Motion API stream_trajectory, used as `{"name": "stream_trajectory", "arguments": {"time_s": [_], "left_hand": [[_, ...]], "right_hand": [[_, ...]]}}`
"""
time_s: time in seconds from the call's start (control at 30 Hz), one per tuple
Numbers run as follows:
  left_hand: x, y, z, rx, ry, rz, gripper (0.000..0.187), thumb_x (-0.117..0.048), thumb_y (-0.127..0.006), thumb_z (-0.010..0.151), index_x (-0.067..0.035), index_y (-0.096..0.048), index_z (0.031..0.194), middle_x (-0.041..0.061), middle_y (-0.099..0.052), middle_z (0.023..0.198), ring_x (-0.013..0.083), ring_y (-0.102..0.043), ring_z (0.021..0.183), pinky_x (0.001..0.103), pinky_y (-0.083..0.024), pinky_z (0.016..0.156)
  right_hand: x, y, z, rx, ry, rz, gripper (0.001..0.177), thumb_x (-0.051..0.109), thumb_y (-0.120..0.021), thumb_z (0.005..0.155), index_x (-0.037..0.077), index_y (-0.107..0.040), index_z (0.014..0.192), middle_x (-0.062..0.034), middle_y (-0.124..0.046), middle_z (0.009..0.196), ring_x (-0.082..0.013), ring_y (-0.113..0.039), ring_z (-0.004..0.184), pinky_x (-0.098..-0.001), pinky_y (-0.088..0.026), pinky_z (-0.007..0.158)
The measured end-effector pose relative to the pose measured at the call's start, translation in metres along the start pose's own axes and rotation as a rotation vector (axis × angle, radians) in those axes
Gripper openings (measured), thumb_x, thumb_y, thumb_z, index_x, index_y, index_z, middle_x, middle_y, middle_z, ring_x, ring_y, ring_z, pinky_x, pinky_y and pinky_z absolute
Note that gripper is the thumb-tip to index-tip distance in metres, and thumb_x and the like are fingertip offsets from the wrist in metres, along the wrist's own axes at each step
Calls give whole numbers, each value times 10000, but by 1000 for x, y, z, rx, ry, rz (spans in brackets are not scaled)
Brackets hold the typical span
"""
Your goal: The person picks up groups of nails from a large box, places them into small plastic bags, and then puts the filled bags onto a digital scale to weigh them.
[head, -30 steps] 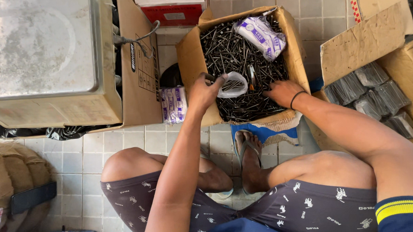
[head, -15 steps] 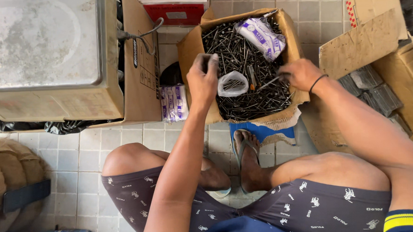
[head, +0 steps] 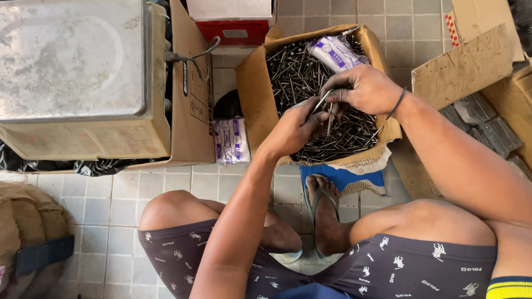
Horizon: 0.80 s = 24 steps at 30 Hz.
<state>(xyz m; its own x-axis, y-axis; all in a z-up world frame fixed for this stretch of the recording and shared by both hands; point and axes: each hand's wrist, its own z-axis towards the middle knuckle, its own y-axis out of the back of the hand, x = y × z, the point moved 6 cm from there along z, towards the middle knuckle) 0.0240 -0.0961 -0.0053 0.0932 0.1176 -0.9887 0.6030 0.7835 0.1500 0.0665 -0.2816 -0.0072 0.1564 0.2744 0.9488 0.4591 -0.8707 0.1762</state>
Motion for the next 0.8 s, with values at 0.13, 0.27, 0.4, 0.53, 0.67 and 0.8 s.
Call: {"name": "stream_trajectory", "arguments": {"time_s": [0.13, 0.27, 0.4, 0.53, 0.67, 0.8], "left_hand": [[13, -2, 3, -67, 102, -55, 234, -205, -543, 1195, -32, -670, 1103, 136, -728, 712, 255, -797, 611, 337, -668, 475], [24, -5, 3, -143, 257, -300, 235, -206, -512, 1195, -32, -664, 1236, 140, -672, 737, 249, -747, 597, 377, -662, 439], [52, -6, 4, -149, 331, -655, 201, -224, -467, 1218, -97, -614, 1269, -27, -375, 752, 115, -450, 522, 252, -386, 345], [69, -2, 1, -137, 424, -819, 140, -204, -547, 1130, -159, -666, 1190, -62, -266, 716, 83, -327, 458, 241, -288, 291], [65, -2, 1, 7, 444, -1064, 475, -512, -467, 1106, -81, -566, 932, -88, -186, 641, 44, -286, 413, 198, -249, 309], [68, -3, 0, -40, 479, -1054, 448, -473, -416, 1092, -101, -517, 863, -87, -190, 638, 74, -315, 403, 219, -250, 336]], "right_hand": [[15, -15, 0, -78, 30, 12, 200, 8, -752, 1097, -51, -794, 1283, -286, -824, 936, -282, -828, 770, -407, -724, 683], [28, -23, 7, -191, 111, -228, 263, 52, -760, 1125, -62, -779, 1362, -254, -799, 902, -265, -806, 750, -380, -697, 656], [32, -28, 16, -327, 357, -562, 377, 308, -896, 1060, 86, -845, 1360, -179, -782, 862, -325, -789, 787, -411, -610, 682], [35, -31, 14, -282, 390, -553, 478, 461, -876, 1045, 118, -831, 1374, -175, -786, 866, -342, -766, 790, -445, -602, 710], [30, -34, 22, -191, 398, -437, 373, 486, -751, 1125, 152, -825, 1276, -120, -770, 824, -256, -694, 703, -373, -549, 680], [23, -52, 25, -219, 441, -457, 372, 450, -649, 1204, 91, -744, 1178, -148, -765, 807, -352, -765, 735, -449, -599, 691]]}}
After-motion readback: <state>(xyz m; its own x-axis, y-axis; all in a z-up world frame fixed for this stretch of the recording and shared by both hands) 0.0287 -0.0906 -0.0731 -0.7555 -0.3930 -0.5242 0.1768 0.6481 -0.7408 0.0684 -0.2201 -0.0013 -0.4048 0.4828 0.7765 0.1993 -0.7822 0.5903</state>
